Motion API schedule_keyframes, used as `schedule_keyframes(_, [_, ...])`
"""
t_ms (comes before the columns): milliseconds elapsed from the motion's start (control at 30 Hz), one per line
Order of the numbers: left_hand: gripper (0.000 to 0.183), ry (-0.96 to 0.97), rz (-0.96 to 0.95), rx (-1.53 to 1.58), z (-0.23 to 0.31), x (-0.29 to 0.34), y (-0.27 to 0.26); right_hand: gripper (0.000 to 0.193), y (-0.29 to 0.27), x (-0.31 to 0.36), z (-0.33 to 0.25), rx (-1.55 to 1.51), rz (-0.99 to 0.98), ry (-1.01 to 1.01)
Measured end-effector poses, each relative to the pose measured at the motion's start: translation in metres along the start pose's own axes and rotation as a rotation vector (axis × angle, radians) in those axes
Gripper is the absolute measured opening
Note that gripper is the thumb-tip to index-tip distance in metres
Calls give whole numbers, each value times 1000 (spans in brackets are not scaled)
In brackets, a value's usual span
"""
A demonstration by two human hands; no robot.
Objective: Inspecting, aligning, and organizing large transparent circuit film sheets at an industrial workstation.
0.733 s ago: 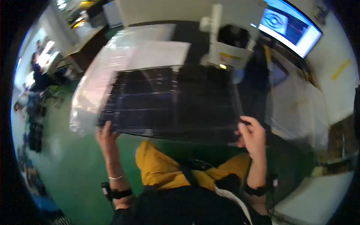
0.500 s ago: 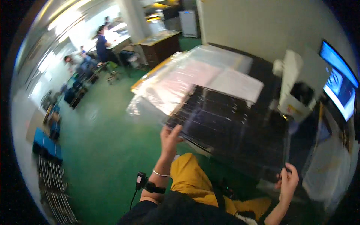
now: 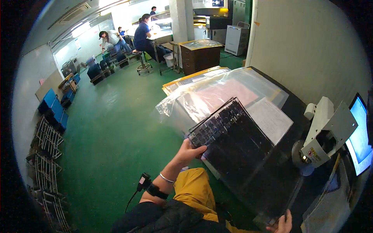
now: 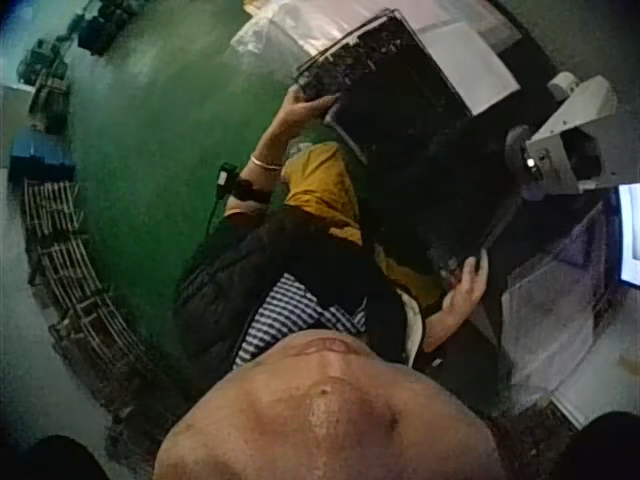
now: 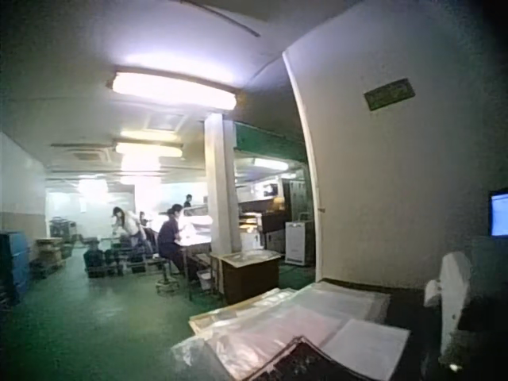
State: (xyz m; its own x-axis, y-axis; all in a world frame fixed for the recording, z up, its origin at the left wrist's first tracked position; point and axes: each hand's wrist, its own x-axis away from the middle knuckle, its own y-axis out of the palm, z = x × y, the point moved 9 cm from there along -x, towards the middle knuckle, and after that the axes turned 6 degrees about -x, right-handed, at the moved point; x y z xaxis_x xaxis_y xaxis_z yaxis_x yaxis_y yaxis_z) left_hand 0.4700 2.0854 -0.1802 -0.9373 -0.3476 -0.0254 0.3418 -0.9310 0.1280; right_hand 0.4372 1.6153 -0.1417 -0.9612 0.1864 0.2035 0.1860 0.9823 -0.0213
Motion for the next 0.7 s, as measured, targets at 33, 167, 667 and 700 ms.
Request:
schedule_keyframes(33, [41, -8, -54, -37, -5, 1, -3, 43, -2, 9, 10, -32, -16, 43])
schedule_keyframes(167, [57, -58, -166, 116, 18, 20, 11, 44, -6, 18, 17, 27, 8, 48])
schedule_keyframes(667, [63, -68, 10, 131, 29, 10, 12, 29, 5, 21, 65, -674, -22, 417])
schedule_keyframes(700, [63, -93, -22, 135, 21, 8, 9, 28, 8, 19, 66, -648, -93, 394])
